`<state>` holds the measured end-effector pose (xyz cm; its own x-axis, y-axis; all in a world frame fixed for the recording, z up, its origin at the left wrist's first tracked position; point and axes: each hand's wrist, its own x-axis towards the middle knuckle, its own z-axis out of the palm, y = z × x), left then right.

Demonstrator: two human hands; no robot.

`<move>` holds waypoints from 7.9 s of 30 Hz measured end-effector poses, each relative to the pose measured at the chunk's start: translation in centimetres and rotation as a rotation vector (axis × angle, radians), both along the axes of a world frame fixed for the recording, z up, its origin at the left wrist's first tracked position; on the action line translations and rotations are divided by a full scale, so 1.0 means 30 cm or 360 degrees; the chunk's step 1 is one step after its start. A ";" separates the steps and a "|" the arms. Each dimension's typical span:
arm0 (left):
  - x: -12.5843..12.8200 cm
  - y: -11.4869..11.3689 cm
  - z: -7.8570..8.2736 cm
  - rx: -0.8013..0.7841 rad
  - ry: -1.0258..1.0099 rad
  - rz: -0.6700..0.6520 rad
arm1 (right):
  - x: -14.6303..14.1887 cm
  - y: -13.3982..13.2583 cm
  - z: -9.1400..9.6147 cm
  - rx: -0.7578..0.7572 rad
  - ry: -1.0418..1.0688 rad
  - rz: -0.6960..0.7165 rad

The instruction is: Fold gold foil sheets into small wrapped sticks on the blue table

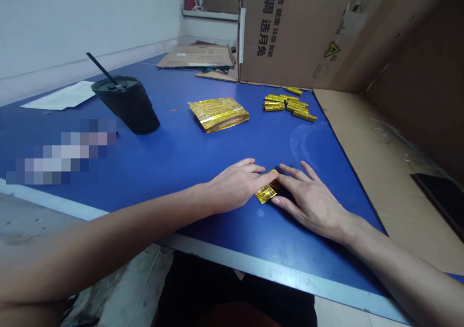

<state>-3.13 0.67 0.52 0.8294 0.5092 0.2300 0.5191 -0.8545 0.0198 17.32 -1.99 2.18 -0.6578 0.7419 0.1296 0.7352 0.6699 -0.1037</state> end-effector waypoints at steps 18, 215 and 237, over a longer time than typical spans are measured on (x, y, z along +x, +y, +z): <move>-0.050 -0.038 0.005 -0.0179 0.0134 0.0094 | -0.017 -0.030 0.010 0.0106 -0.0025 0.0023; -0.056 -0.074 0.001 -0.0194 0.0133 -0.0044 | 0.028 0.065 -0.064 0.0017 0.0463 -0.0248; -0.010 -0.124 0.007 -0.0193 0.0100 -0.0259 | 0.036 0.084 -0.057 -0.0109 0.0613 -0.0318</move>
<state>-3.42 -3.04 0.74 0.9136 0.3884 0.1203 0.3781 -0.9204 0.0998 18.41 0.54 0.46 -0.4140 0.8650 0.2834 0.7485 0.5007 -0.4348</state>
